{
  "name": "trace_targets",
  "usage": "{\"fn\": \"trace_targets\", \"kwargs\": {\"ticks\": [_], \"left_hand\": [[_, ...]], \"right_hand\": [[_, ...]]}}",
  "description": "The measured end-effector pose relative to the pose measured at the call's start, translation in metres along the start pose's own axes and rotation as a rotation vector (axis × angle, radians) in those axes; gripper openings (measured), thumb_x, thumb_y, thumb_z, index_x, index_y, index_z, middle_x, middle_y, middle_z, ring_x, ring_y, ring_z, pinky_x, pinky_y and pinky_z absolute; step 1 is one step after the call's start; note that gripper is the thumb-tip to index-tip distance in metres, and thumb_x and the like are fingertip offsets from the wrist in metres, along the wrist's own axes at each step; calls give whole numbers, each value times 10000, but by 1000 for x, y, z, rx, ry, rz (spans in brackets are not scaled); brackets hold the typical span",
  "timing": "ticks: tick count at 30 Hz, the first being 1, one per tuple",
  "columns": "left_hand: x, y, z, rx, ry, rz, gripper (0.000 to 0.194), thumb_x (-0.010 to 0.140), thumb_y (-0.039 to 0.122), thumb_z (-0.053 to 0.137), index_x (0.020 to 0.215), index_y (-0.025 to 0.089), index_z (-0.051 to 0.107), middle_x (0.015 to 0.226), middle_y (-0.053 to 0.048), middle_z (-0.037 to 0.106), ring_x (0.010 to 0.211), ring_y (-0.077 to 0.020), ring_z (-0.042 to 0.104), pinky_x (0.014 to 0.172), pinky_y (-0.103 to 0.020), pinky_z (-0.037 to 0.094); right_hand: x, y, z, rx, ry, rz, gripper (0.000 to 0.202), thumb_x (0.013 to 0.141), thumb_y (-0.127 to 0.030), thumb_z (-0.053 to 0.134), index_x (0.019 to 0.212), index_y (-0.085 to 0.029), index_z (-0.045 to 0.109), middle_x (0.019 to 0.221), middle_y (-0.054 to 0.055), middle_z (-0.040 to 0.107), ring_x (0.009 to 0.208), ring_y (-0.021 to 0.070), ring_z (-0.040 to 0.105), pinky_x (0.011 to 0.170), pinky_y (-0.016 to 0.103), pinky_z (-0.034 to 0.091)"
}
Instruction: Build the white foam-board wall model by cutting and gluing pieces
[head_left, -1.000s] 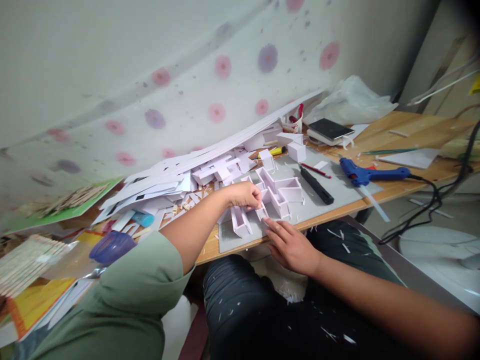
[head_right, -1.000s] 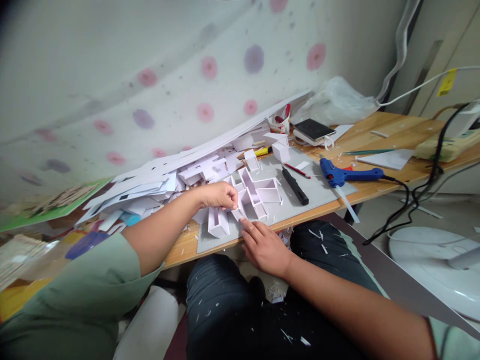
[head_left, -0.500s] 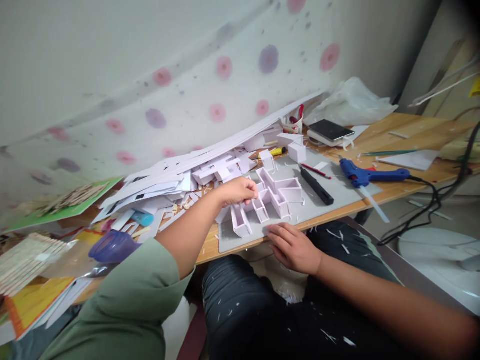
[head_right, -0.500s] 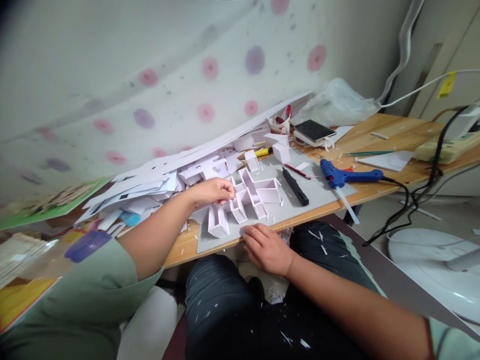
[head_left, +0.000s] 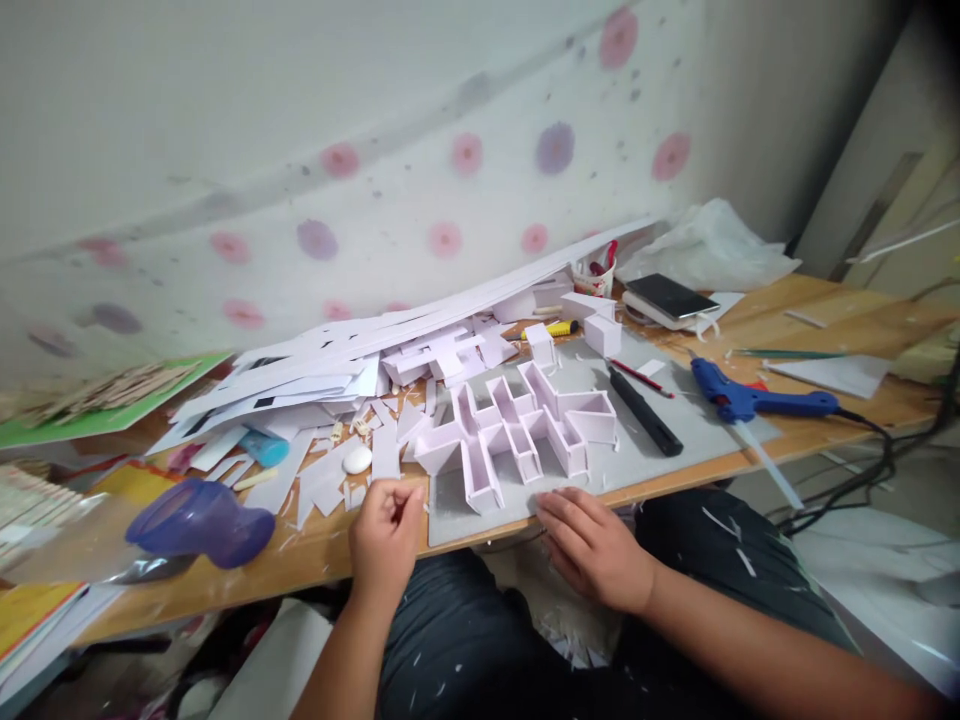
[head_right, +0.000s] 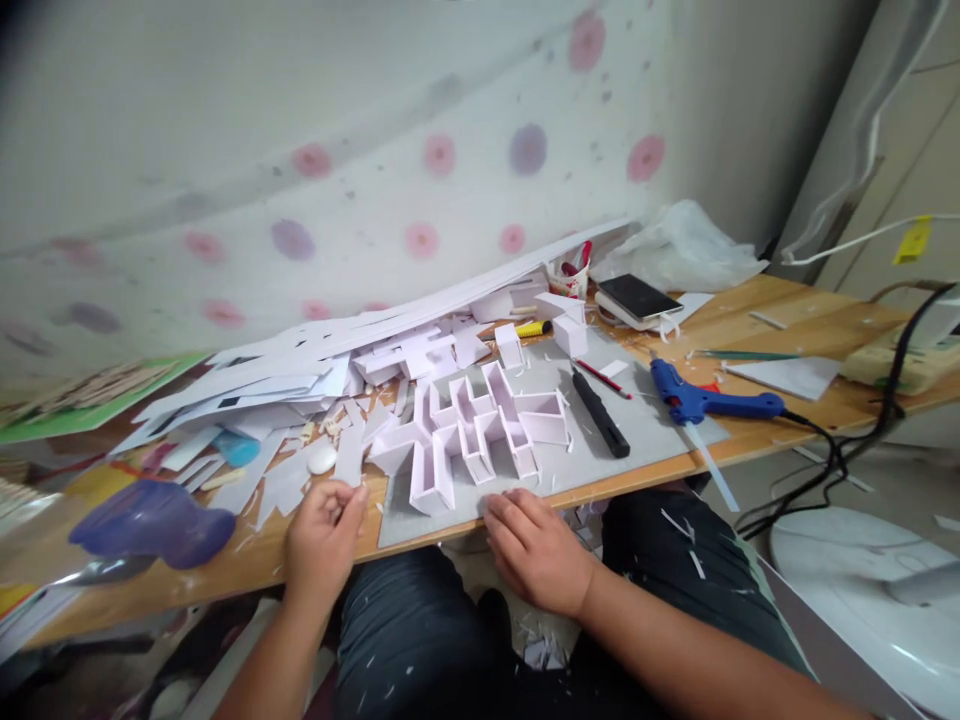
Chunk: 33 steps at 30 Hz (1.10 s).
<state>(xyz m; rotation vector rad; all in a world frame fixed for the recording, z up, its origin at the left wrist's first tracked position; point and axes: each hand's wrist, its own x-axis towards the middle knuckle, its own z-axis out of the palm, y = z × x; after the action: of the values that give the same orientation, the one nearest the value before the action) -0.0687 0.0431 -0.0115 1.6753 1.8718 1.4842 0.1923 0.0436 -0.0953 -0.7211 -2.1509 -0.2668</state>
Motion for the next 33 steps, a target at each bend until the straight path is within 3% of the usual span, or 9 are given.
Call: {"fn": "trace_targets", "kwargs": {"ticks": [3,7,21,33], "left_hand": [[-13,-23,5,-82,-23,-84,233,751,380,625,668,208,491,537,39,544,471,-117,514,466,-217,425],[-15,-33,11,-103,-41,-173,253,743,420,630,675,195,536,575,6,624,490,-134,559,484,-232,449],[-12,-29,12,50,-36,-282,402,663,600,635,660,199,648,558,-18,661,500,-180,587,498,-278,467],[-10,-30,12,76,-38,-277,373,697,562,613,684,192,658,580,-23,683,520,-182,606,528,-280,470]], "right_hand": [[-1,1,1,-14,-8,-16,293,839,-128,549,1110,-51,632,1122,165,673,1029,265,603,916,425,519],[1,3,-2,-11,-29,-39,301,835,-118,547,1113,-39,632,1131,168,674,1035,271,609,911,425,524],[4,4,-8,12,-41,-45,328,836,-101,513,1134,-48,639,1145,151,684,1024,273,633,896,415,546],[4,6,-7,39,-53,-58,353,823,-98,507,1148,-45,635,1160,157,676,1025,276,627,901,421,546]]}}
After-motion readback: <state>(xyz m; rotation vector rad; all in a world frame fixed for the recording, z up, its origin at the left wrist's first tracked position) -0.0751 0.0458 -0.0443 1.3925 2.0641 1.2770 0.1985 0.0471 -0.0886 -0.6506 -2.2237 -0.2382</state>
